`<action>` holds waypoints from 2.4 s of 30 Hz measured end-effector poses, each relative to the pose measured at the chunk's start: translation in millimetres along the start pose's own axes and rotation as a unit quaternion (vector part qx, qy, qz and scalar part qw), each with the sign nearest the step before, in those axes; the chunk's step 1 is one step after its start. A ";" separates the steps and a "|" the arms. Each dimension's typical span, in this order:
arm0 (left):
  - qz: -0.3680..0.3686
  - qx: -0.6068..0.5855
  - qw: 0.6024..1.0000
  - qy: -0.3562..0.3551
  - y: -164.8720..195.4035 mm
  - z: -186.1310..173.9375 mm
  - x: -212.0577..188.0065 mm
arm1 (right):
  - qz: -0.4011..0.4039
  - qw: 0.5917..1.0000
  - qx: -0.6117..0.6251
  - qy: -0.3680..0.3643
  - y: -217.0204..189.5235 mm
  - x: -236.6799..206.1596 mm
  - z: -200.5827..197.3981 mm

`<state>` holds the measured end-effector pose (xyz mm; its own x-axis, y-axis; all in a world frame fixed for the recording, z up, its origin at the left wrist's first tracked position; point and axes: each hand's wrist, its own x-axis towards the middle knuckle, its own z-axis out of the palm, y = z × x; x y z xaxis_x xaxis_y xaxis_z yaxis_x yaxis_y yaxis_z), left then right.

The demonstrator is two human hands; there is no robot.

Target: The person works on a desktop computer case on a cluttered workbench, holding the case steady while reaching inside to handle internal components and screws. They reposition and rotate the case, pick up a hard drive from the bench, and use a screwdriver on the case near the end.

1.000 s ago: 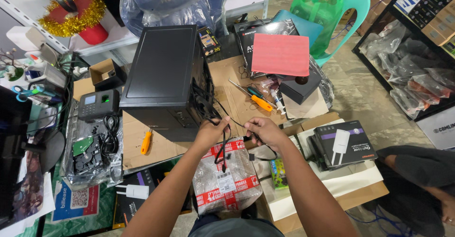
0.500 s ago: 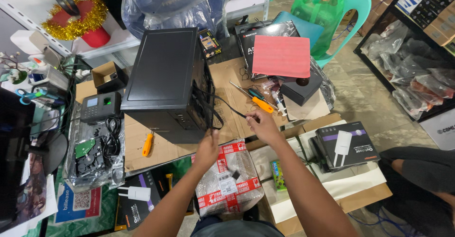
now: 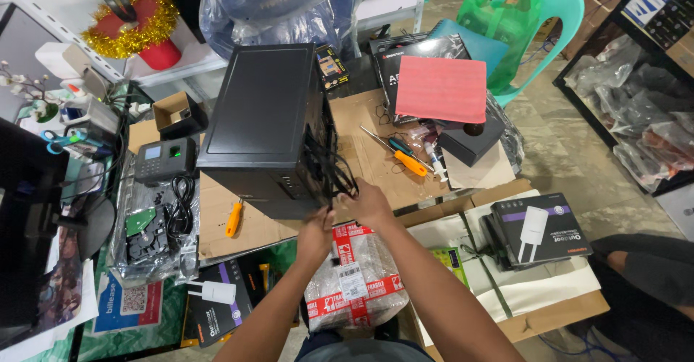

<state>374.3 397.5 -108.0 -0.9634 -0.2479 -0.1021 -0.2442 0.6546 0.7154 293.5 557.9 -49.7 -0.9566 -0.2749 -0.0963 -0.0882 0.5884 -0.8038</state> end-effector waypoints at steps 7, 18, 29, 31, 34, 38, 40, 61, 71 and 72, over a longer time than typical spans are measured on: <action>0.073 0.007 0.997 0.028 -4.0 -1.4 16.6 | -0.145 0.984 -0.010 0.104 15.3 -2.5 -9.6; 0.021 0.091 0.995 0.024 3.9 6.3 37.3 | -0.019 0.998 0.022 0.055 33.3 -61.1 79.3; 0.102 -0.111 0.986 -0.065 -51.6 -1.3 24.1 | 0.045 0.979 -0.196 0.011 69.8 10.7 60.9; 0.080 -0.090 0.989 -0.087 -63.8 5.0 29.8 | 0.025 0.975 -0.219 0.015 73.0 17.2 51.7; 0.093 -0.008 0.992 -0.081 -72.5 27.9 41.1 | 0.027 0.979 -0.198 0.029 69.5 24.4 38.4; 0.091 0.093 0.982 -0.139 -73.5 54.7 57.1 | 0.026 0.994 -0.088 0.064 57.0 29.5 26.2; 0.050 0.102 0.977 -0.182 -71.6 58.8 59.8 | 0.017 0.997 0.013 0.073 53.2 30.5 24.7; 0.025 0.004 0.963 -0.269 -90.3 73.0 23.5 | 0.038 0.932 0.349 0.086 79.8 77.4 37.8; -0.157 -0.085 0.952 -0.249 -161.4 23.4 -5.6 | -0.002 0.948 0.296 0.119 80.3 70.8 40.3; -0.170 -0.044 0.957 -0.229 -167.6 13.2 -6.5 | 0.002 0.956 0.267 0.118 79.5 66.5 44.4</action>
<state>420.0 298.9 -236.4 -0.7818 -0.0835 -0.6179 -0.5616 0.5248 0.6397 235.2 552.6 -146.2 -0.9982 -0.0578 -0.0158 0.0100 0.0993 -0.9950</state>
